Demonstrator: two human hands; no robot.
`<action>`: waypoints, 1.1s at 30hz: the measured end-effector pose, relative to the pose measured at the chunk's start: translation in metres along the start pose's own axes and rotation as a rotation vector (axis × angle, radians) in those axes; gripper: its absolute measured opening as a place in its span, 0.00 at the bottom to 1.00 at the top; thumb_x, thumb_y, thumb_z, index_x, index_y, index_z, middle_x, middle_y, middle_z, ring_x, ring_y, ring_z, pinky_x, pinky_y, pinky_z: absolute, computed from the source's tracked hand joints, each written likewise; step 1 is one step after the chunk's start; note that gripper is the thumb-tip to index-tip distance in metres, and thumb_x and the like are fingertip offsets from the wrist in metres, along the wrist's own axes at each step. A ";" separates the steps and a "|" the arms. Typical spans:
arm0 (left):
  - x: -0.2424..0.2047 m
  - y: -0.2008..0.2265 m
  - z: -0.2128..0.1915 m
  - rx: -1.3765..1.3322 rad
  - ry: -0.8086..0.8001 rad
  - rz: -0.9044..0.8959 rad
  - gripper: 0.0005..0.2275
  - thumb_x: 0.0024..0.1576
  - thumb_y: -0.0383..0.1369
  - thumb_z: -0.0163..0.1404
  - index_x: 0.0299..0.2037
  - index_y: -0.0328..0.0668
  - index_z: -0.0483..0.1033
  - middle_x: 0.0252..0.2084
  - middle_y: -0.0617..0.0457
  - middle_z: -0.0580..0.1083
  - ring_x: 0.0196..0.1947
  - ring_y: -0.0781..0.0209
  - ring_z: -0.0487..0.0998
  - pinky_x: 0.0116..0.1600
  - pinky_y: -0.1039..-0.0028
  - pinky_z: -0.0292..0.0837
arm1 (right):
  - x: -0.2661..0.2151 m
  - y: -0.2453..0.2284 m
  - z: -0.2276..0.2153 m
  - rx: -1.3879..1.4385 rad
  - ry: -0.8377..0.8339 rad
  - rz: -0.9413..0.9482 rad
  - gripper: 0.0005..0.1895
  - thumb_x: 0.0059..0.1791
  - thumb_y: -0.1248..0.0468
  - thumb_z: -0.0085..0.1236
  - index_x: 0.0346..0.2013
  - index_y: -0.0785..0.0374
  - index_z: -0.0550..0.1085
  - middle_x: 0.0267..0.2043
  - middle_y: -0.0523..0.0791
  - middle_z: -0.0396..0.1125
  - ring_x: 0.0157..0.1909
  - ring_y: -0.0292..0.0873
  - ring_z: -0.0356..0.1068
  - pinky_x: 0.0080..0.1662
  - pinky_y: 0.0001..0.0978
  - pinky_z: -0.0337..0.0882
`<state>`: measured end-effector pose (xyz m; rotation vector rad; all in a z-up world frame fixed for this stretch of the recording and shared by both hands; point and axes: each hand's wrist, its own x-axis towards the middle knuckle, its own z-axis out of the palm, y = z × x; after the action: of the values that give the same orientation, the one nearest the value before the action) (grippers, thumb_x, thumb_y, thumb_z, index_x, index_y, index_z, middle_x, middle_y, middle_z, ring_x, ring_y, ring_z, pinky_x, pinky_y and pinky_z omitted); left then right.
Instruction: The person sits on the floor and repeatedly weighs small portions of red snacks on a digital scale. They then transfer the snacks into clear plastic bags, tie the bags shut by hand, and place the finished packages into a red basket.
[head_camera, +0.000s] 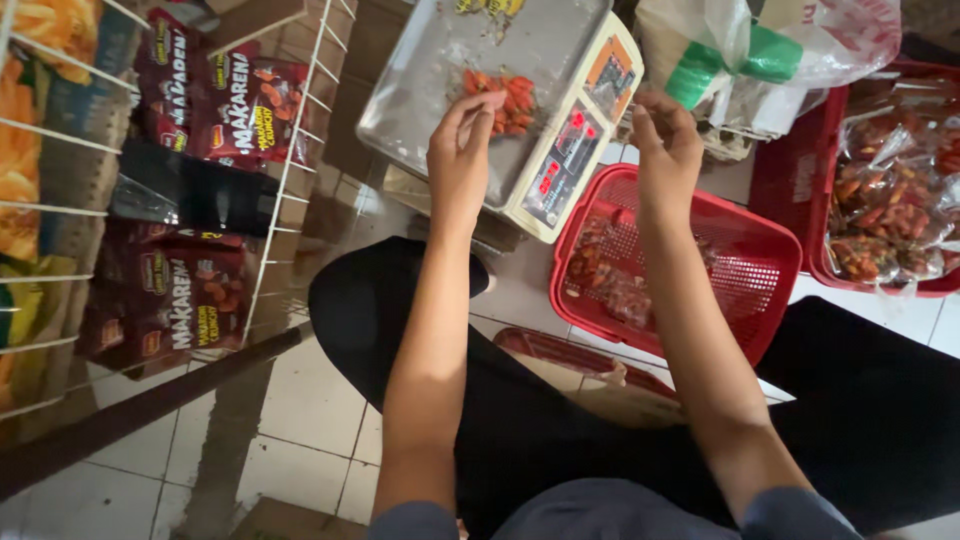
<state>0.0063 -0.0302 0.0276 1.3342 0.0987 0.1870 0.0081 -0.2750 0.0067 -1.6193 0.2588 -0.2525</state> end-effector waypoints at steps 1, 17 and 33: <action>0.000 0.003 0.003 0.030 -0.002 -0.003 0.10 0.66 0.29 0.50 0.51 0.32 0.78 0.51 0.48 0.81 0.53 0.62 0.81 0.60 0.73 0.74 | -0.002 -0.004 -0.003 0.036 0.009 0.047 0.10 0.56 0.64 0.58 0.51 0.63 0.75 0.48 0.42 0.73 0.50 0.35 0.71 0.50 0.28 0.73; 0.003 0.001 0.018 0.195 -0.021 0.053 0.08 0.64 0.29 0.53 0.49 0.35 0.80 0.48 0.50 0.82 0.52 0.62 0.82 0.60 0.71 0.76 | -0.034 0.036 -0.034 0.164 0.061 0.190 0.14 0.55 0.64 0.58 0.55 0.66 0.72 0.55 0.45 0.70 0.50 0.36 0.72 0.46 0.25 0.73; 0.006 0.008 0.001 0.103 0.057 0.045 0.07 0.65 0.29 0.52 0.48 0.36 0.80 0.55 0.50 0.78 0.61 0.60 0.76 0.64 0.64 0.73 | 0.016 0.071 0.038 0.254 -0.094 0.410 0.26 0.53 0.53 0.66 0.58 0.67 0.73 0.48 0.43 0.68 0.45 0.37 0.66 0.44 0.31 0.67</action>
<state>0.0119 -0.0279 0.0355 1.4346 0.1282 0.2607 0.0340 -0.2486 -0.0660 -1.2893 0.4595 0.1027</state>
